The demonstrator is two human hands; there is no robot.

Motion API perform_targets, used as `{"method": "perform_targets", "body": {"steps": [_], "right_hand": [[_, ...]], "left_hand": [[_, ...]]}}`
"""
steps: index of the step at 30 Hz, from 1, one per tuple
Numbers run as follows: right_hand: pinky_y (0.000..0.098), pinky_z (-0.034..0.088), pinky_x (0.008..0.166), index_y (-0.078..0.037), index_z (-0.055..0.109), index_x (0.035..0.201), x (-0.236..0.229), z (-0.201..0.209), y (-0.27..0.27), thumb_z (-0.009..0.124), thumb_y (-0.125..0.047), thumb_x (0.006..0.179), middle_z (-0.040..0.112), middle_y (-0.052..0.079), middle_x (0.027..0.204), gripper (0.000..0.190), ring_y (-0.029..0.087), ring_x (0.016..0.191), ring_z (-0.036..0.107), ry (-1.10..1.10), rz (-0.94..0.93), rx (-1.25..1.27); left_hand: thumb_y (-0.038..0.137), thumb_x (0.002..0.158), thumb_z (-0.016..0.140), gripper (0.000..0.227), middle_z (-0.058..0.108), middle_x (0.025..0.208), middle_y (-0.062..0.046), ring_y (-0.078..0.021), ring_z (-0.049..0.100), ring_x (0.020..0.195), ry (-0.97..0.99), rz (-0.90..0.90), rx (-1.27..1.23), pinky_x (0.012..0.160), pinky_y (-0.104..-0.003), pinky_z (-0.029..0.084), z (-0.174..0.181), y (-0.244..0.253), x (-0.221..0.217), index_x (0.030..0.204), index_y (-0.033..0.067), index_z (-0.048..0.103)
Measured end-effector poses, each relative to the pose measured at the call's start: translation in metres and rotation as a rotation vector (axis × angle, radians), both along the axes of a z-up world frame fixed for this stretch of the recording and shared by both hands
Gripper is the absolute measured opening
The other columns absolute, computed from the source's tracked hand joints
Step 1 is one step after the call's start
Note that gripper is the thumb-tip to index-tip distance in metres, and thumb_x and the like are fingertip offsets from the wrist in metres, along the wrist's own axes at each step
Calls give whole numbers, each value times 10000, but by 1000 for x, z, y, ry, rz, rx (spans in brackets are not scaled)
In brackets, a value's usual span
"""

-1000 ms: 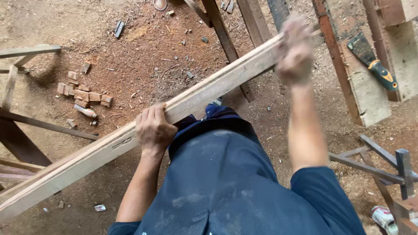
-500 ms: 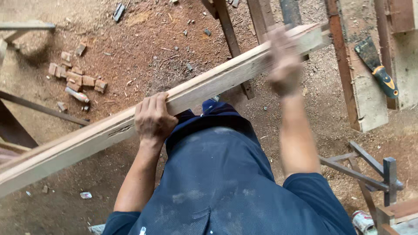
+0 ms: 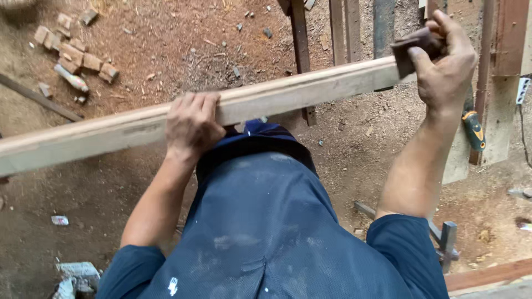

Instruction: The person sands a long wooden plank by hand using sandpaper and a scraper tool, moving along the length of the wood to smooth it.

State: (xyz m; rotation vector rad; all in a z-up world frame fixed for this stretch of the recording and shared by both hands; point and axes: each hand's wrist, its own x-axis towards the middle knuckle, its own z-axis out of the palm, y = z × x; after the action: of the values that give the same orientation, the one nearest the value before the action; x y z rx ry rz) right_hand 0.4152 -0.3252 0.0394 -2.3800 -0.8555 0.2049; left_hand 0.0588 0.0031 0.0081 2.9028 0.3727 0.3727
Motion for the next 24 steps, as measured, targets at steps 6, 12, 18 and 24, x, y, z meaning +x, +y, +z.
{"method": "perform_targets", "body": {"steps": [6,12,18,24], "right_hand": [[388,601,934,-8,635,1418,-7,-24,25,762,-88,1058,731,180,1259,389,267,1103,727,-17,271,-187],[387,600,836,-73,758,1139,1,13,37,840,-174,840,732,143,1165,326,268,952,733,34,392,-493],[403,613,755,-99,757,1183,8,49,70,767,-175,998,766,137,975,201,260,810,749,58,313,-830],[354,607,778,-13,729,1066,12,16,103,767,-61,875,754,145,968,201,238,888,731,12,843,-238]], "left_hand": [[34,863,633,196,745,903,-106,-231,694,792,59,18,20,751,-355,552,4,3,5,1038,64,715],[106,790,640,256,714,939,-92,-251,675,876,7,11,-8,823,-363,530,17,-3,0,1038,60,683],[96,800,621,244,704,966,-79,-244,674,936,-20,47,-1,879,-358,519,25,-7,0,1039,76,667],[138,885,585,107,685,809,-72,-242,666,760,124,112,-34,703,-366,525,13,-2,10,926,85,668]]}}
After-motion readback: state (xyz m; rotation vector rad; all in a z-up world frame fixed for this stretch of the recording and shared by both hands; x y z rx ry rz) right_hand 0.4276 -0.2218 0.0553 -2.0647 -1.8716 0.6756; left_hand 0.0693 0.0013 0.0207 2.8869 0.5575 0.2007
